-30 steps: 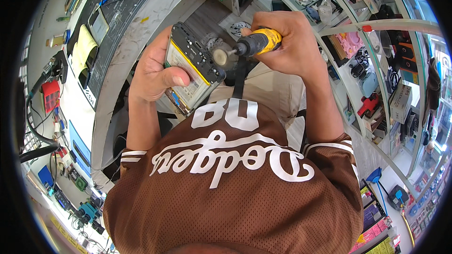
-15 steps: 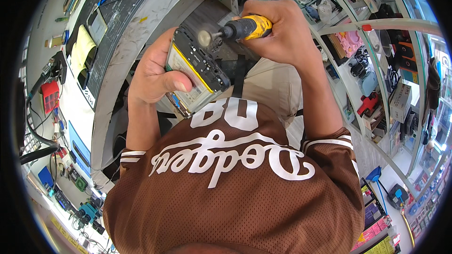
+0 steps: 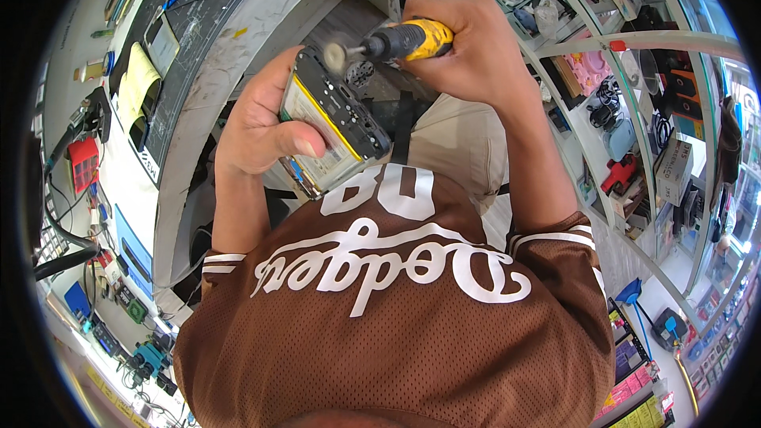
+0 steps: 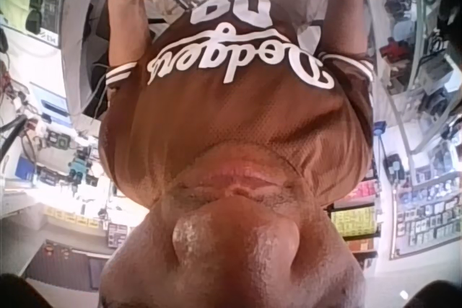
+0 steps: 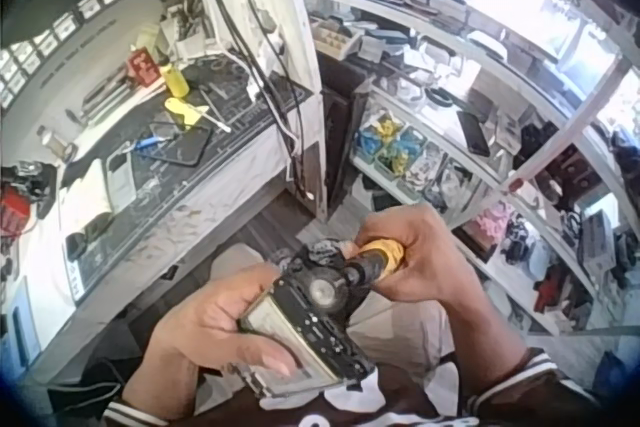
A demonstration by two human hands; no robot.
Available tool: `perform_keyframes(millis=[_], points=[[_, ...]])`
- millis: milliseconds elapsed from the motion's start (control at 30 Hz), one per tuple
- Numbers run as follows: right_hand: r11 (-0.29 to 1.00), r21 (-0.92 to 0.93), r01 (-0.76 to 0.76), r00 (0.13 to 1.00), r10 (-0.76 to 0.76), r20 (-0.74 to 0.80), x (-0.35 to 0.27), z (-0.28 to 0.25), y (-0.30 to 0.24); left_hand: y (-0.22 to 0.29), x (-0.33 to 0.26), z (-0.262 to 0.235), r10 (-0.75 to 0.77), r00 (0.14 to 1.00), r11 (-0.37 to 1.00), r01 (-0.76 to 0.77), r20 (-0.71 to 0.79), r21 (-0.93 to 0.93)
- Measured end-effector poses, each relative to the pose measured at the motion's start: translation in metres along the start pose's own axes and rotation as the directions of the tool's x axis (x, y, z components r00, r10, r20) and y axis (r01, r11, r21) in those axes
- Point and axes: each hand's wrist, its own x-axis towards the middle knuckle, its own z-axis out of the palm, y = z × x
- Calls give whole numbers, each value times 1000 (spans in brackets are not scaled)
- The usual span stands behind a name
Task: The person removes the back cover of a smartphone, handles a small component, and uses a yellow heat gun to apply heat along the edges of the phone's internal frame. The phone remains open with the battery exposed.
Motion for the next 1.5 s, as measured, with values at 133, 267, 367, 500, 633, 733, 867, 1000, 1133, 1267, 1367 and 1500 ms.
perform_keyframes(millis=[133,267,367,500,633,733,867,1000,1133,1267,1367,1500], points=[[1000,12,28,1000,-28,-15,5,4,3,2,-1,3,24,1000,999,-24,0,24],[997,44,61,998,-61,1,2,1,-2,2,-2,1,32,999,999,-32,9,28],[998,34,61,998,-61,-2,1,-1,-1,2,-2,2,42,999,999,-42,3,31],[994,45,104,993,-101,-65,3,7,6,3,-2,2,19,1000,999,-19,10,41],[995,41,85,995,-83,-61,2,4,4,5,0,3,8,1000,998,-8,-6,68],[996,52,73,996,-71,-47,1,2,1,4,0,2,10,1000,999,-10,-4,52],[996,54,77,995,-74,-64,3,4,4,3,0,3,-1,1000,999,0,21,33],[997,69,36,998,-32,-55,3,5,5,6,3,5,14,1000,999,-15,28,49],[998,55,5,1000,-4,-16,1,-1,3,8,3,5,25,1000,995,-26,14,97],[1000,5,30,1000,-30,-2,3,-3,1,7,3,4,8,1000,998,-10,27,58],[999,35,32,999,-31,-39,6,2,4,6,4,4,15,998,1000,-15,54,3],[998,56,35,999,-34,-30,5,1,4,15,4,0,-154,986,984,148,58,98]])
